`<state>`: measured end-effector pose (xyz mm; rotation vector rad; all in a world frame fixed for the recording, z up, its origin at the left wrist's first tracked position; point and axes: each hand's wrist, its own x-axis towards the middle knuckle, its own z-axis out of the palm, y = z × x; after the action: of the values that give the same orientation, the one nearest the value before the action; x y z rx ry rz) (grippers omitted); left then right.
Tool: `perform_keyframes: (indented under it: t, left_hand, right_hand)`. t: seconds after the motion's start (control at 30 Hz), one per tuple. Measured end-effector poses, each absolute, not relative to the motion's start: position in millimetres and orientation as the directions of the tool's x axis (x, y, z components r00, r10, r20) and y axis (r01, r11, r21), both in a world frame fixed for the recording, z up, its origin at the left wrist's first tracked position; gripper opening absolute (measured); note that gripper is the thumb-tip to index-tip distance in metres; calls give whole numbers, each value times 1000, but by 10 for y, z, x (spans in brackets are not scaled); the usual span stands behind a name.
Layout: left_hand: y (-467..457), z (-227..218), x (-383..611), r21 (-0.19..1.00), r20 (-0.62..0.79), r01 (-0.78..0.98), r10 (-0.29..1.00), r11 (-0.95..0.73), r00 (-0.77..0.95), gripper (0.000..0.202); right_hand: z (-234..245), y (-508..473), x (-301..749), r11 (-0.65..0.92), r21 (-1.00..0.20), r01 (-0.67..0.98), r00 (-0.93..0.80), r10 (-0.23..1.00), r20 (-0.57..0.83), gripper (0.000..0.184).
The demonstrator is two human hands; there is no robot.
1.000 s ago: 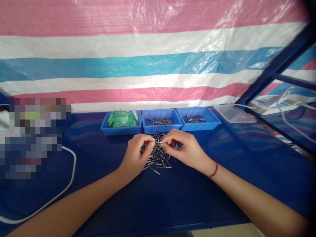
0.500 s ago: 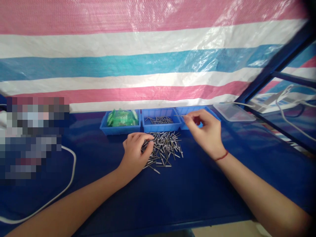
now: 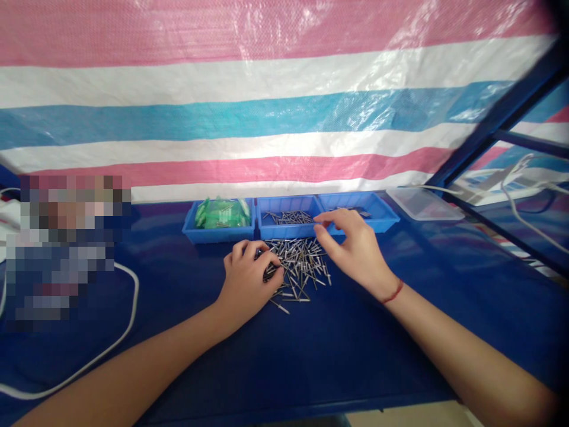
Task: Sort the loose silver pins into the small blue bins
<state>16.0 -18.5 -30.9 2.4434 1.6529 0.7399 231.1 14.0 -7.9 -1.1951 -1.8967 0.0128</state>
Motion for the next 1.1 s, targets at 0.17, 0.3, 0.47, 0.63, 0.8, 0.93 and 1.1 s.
perform_keyframes:
  t: [0.17,0.3,0.47,0.63,0.8,0.93,1.1]
  left_hand:
    - [-174,-344,150,334,348,843,886,-422,306,9]
    - [-153,-326,131,393,352,810,885,-436,306,13]
    - [-141,-275,111,480,406,708,846,-519,346,14]
    - [-138,-263,97,537,408,653,842,-535,354,11]
    - [-139,-262,100,538,404,646,838,-542,367,12]
    - [-127,-259,101,561,427,615,830,-554,359,12]
    - [-105,-265,103,600,434,574,830,-557,351,11]
  right_hand:
    - [-119,63,2167,650,-438,620,-339,726,598,11]
    - [-127,32,2112,686,-457,566,-411,715,565,13]
    - [-154,-35,2029,693,-549,467,-432,721,543,7]
    - [-145,-88,1994,675,-622,396,-396,737,548,12]
    - [-126,-86,2031,656,-638,404,-343,755,559,12]
    - [-163,-86,2009,578,-733,357,-268,816,513,11]
    - [-195,-97,1946,488,-819,303,-239,871,430,14]
